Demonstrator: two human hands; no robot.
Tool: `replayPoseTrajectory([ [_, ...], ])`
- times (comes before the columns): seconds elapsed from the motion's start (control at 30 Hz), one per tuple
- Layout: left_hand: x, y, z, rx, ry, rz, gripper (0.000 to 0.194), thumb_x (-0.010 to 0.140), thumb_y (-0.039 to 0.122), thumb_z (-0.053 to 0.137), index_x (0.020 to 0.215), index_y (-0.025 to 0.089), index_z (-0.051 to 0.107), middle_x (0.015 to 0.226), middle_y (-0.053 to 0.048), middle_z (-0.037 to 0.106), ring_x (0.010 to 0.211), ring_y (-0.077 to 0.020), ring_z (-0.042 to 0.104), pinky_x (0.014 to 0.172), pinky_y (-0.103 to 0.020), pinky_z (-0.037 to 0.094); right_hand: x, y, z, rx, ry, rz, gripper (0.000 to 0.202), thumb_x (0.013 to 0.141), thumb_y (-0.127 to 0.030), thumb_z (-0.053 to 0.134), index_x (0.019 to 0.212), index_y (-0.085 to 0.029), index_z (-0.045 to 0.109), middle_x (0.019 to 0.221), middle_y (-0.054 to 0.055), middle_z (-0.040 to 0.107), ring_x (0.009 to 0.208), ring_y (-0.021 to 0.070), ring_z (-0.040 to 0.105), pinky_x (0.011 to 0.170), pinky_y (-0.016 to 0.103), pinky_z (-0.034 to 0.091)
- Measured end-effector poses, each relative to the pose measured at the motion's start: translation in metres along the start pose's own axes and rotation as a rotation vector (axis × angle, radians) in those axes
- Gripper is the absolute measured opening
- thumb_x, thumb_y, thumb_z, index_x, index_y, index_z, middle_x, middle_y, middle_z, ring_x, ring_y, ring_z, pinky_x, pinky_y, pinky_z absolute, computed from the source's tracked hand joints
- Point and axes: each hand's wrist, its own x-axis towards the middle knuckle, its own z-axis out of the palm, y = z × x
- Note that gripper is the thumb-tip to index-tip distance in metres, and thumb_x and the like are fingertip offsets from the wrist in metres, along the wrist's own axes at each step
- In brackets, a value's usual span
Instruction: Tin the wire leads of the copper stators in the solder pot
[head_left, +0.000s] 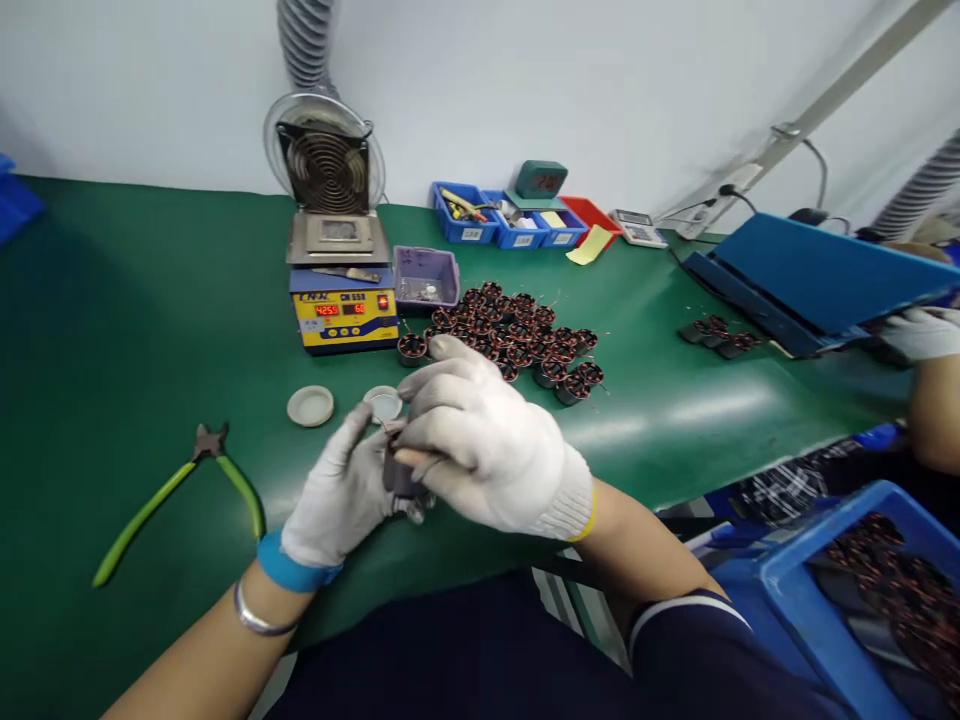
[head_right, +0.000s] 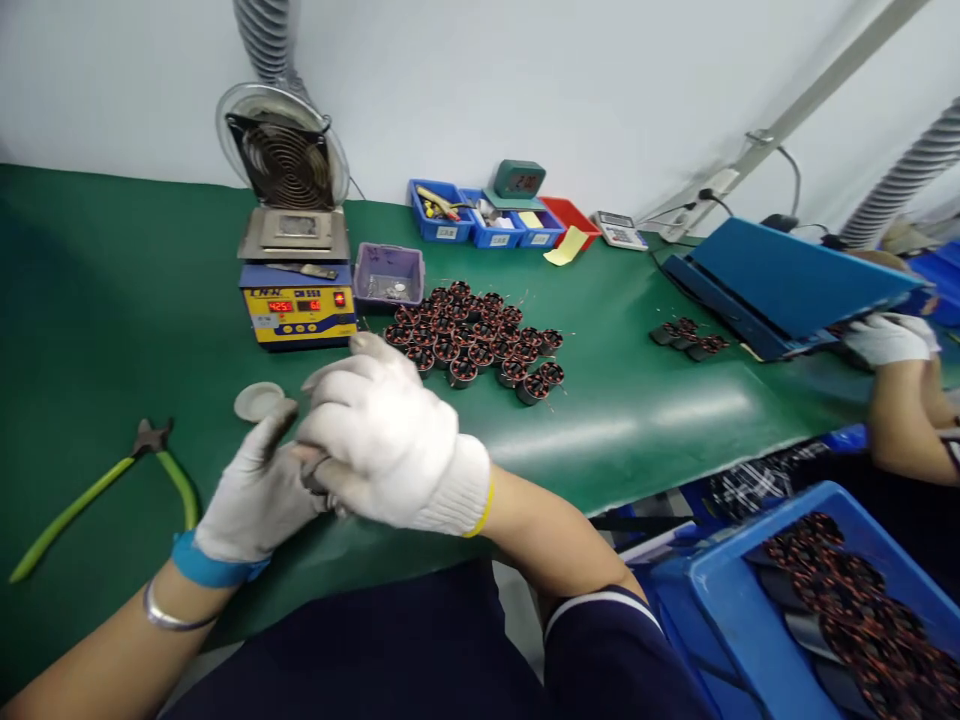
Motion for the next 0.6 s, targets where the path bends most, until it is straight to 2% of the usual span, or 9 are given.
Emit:
replayPoseTrajectory([
  [0.1,-0.007,-0.006,0.002,-0.100,-0.140,-0.051,0.050,0.068,0.065,0.077,0.083,0.018,0.068,0.071,-0.006,0.065,0.058,-0.0193,0.062,0.049,-0.031,0.054,-0.010,0.002,0.001,0.106,0.064,0.081,0.009,0.096,-0.019,0.055,0.088,-0.020,0.059,0.090,0.006,0.064,0.102,0.0238,0.063,0.111,0.053,0.041],
  [0.13,-0.009,-0.006,0.003,-0.137,-0.170,-0.041,0.049,0.066,0.061,0.081,0.086,0.018,0.068,0.073,-0.006,0.066,0.058,-0.0177,0.062,0.051,-0.029,0.054,-0.014,0.003,0.002,0.163,0.147,0.121,0.010,0.096,-0.019,0.055,0.087,-0.021,0.059,0.087,0.004,0.063,0.100,0.0237,0.064,0.107,0.052,0.045],
  [0.23,-0.014,-0.003,0.007,-0.191,-0.158,0.031,0.054,0.067,0.053,0.085,0.103,0.017,0.068,0.088,-0.008,0.072,0.063,-0.0162,0.064,0.059,-0.028,0.056,-0.034,0.004,0.012,0.275,0.560,0.284,0.014,0.098,-0.025,0.053,0.085,-0.023,0.058,0.081,0.003,0.060,0.096,0.0249,0.065,0.099,0.052,0.053],
  [0.27,-0.015,-0.003,0.008,-0.186,-0.130,0.061,0.057,0.066,0.052,0.086,0.108,0.018,0.066,0.095,-0.010,0.072,0.066,-0.0167,0.065,0.061,-0.029,0.056,-0.041,0.005,0.018,0.267,0.666,0.327,0.015,0.098,-0.029,0.054,0.085,-0.023,0.058,0.080,0.004,0.060,0.095,0.0257,0.065,0.097,0.053,0.054],
  [0.3,-0.015,-0.003,0.010,-0.171,-0.100,0.092,0.059,0.066,0.051,0.086,0.110,0.018,0.066,0.101,-0.011,0.073,0.069,-0.0175,0.066,0.064,-0.031,0.057,-0.049,0.005,0.023,0.242,0.703,0.357,0.014,0.098,-0.032,0.055,0.087,-0.023,0.059,0.082,0.005,0.060,0.095,0.0267,0.065,0.096,0.053,0.054],
  [0.37,-0.015,-0.005,0.013,-0.110,-0.035,0.150,0.058,0.065,0.049,0.087,0.109,0.017,0.066,0.107,-0.013,0.072,0.077,-0.0212,0.069,0.072,-0.034,0.058,-0.061,0.004,0.036,0.172,0.582,0.395,0.019,0.094,-0.039,0.063,0.102,-0.022,0.060,0.096,0.008,0.062,0.102,0.0291,0.064,0.095,0.052,0.055],
  [0.47,-0.015,-0.012,0.017,0.035,0.021,0.208,0.053,0.060,0.043,0.090,0.102,0.018,0.069,0.106,-0.012,0.072,0.094,-0.0287,0.070,0.082,-0.036,0.057,-0.071,-0.001,0.055,0.108,0.302,0.386,0.048,0.092,-0.042,0.066,0.131,-0.020,0.050,0.124,0.015,0.058,0.118,0.0311,0.057,0.101,0.052,0.052],
  [0.53,-0.016,-0.018,0.019,0.123,0.021,0.233,0.052,0.060,0.040,0.089,0.104,0.021,0.068,0.107,-0.011,0.072,0.102,-0.0314,0.068,0.088,-0.038,0.056,-0.071,-0.003,0.063,0.130,0.255,0.347,0.050,0.093,-0.036,0.062,0.137,-0.020,0.045,0.129,0.015,0.057,0.123,0.0301,0.055,0.107,0.052,0.048],
  [0.6,-0.016,-0.022,0.018,0.197,0.052,0.329,0.061,0.064,0.041,0.086,0.117,0.024,0.061,0.123,-0.011,0.066,0.113,-0.0324,0.064,0.098,-0.042,0.053,-0.071,-0.003,0.065,0.176,0.288,0.325,0.047,0.092,-0.029,0.061,0.136,-0.021,0.046,0.128,0.014,0.058,0.124,0.0286,0.055,0.109,0.051,0.047],
])
